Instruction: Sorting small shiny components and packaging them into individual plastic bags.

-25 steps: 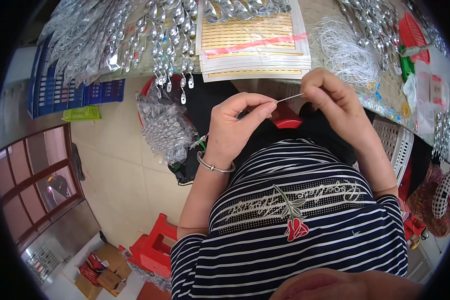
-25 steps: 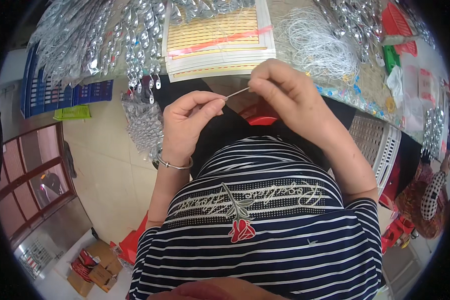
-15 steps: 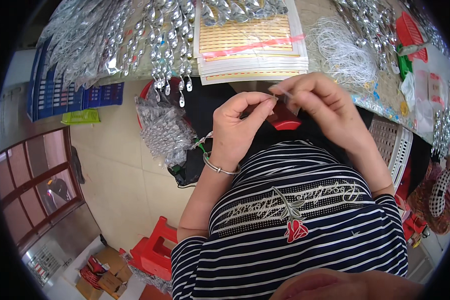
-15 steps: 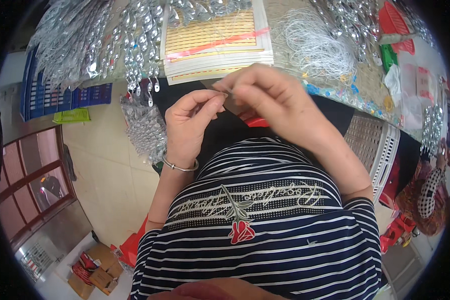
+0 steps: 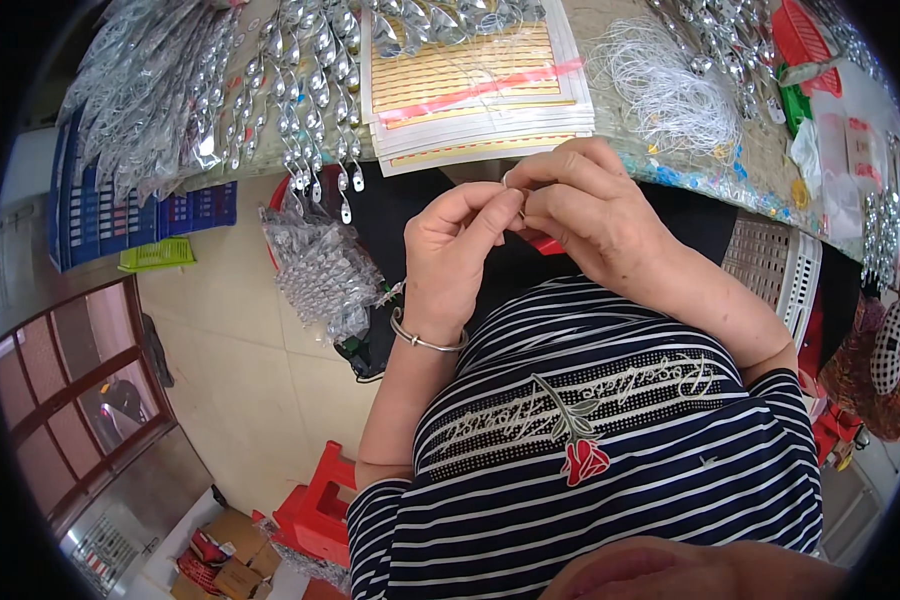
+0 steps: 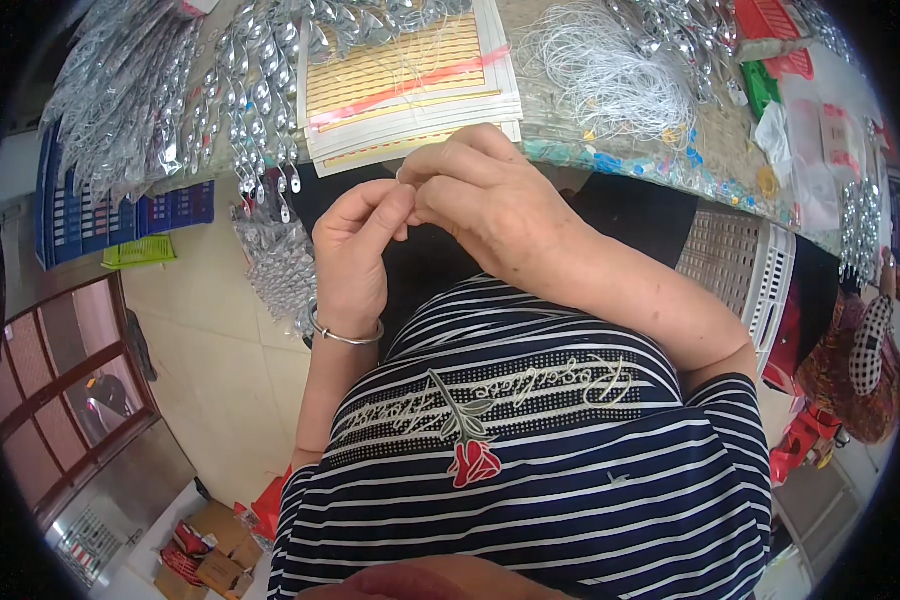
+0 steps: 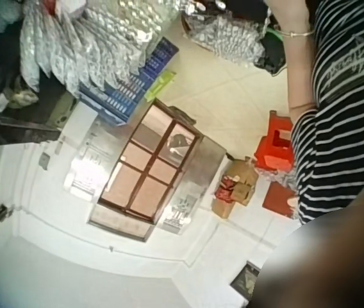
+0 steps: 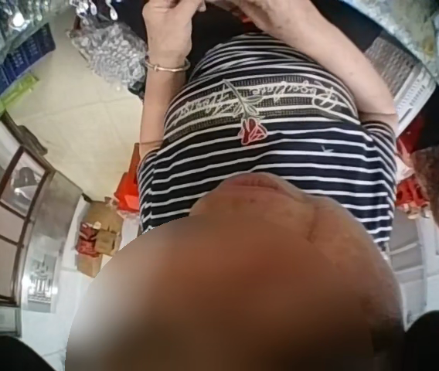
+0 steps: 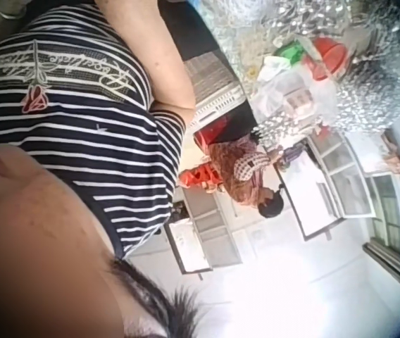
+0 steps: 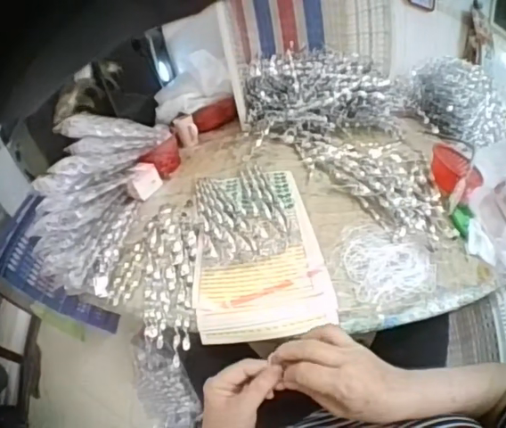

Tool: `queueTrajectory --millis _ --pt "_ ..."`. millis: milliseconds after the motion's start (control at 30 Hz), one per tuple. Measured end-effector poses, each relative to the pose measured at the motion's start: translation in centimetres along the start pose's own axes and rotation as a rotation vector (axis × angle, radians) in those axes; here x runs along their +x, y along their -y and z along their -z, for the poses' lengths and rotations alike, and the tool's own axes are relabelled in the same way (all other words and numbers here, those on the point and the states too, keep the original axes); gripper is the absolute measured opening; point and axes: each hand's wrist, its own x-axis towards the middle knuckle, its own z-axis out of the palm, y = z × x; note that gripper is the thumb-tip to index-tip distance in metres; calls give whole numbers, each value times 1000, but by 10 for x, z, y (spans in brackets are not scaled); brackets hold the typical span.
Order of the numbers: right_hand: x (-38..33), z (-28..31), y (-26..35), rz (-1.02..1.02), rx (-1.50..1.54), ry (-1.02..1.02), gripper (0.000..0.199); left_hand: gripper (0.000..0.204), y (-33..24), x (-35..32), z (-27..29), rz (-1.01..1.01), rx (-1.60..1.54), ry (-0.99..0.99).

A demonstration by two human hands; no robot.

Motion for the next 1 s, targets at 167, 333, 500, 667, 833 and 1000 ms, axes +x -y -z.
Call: queueTrajectory --millis 167,333,500,667,833,1000 --pt "0 3 -3 -80 -13 -83 10 12 -5 -2 -2 -46 105 -25" --pt "-3 -1 -14 -275 291 -12 7 10 -1 -2 0 -119 153 6" --pt "0 -3 -18 -401 425 62 9 12 -1 -1 -1 -95 145 40" --pt "4 -5 -16 -383 504 5 9 11 -3 0 -1 -17 66 56" --pt "4 -8 -18 -380 534 -15 10 11 -3 1 -1 43 4 25" --pt "7 -9 -18 -332 520 -51 8 10 -4 0 -2 63 -32 -2"
